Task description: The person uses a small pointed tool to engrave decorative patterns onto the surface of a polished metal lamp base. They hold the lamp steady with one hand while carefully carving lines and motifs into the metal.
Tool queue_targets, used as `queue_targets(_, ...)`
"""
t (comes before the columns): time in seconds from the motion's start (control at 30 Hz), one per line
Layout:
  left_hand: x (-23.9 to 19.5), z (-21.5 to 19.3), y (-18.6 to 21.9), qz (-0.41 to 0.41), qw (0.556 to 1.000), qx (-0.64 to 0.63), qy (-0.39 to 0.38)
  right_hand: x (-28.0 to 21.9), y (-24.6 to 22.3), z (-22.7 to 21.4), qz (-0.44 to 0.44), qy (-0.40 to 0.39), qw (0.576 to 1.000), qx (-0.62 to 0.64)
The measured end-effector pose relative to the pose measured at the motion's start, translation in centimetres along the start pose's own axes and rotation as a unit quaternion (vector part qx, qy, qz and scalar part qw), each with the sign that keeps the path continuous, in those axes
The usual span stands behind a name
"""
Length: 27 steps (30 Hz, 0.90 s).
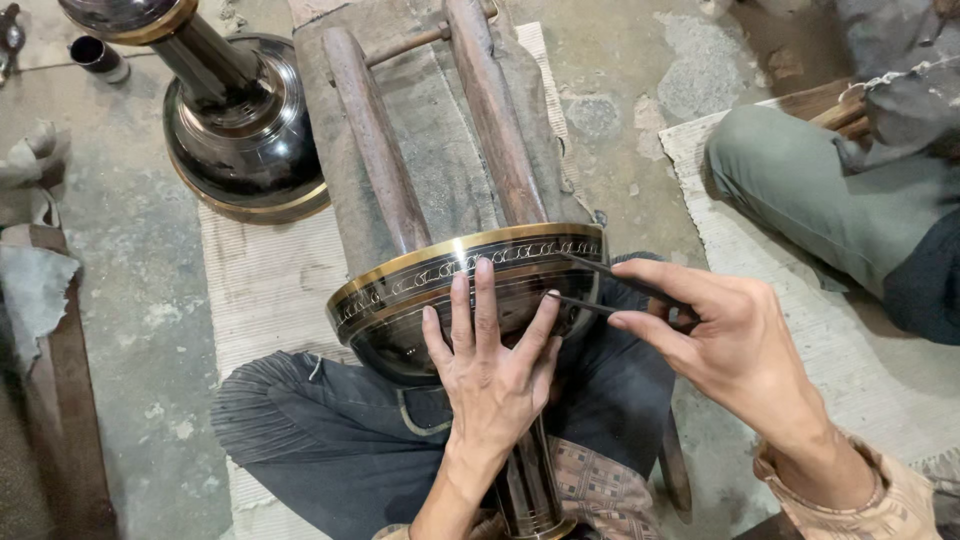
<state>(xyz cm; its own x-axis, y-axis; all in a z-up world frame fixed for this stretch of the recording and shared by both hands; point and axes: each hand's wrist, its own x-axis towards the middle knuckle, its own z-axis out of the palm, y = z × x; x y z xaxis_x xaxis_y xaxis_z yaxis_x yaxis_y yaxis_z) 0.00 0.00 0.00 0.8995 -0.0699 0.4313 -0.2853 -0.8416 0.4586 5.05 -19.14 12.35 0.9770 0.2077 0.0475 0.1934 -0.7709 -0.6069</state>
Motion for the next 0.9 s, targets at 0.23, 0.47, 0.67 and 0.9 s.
queue_targets(0.23, -0.31, 0.29, -0.08, 0.002, 1.0, 0.011, -0.005, 0.27, -0.27, -0.07, -0.024, -0.012, 1.0, -0.006)
queue_targets(0.47, -0.23, 0.32, -0.06, 0.004, 1.0, 0.012, 0.002, 0.41, -0.45, -0.06, -0.037, -0.008, 0.999, -0.016)
queue_targets(0.67, -0.31, 0.31, -0.08, 0.003, 1.0, 0.014, -0.001, 0.44, -0.67, -0.11, -0.008, -0.019, 0.999, -0.031)
queue_targets(0.9, -0.3, 0.37, -0.1, 0.008, 1.0, 0.017, 0.002, 0.33, -0.72, -0.1, -0.026, -0.011, 0.999, -0.02)
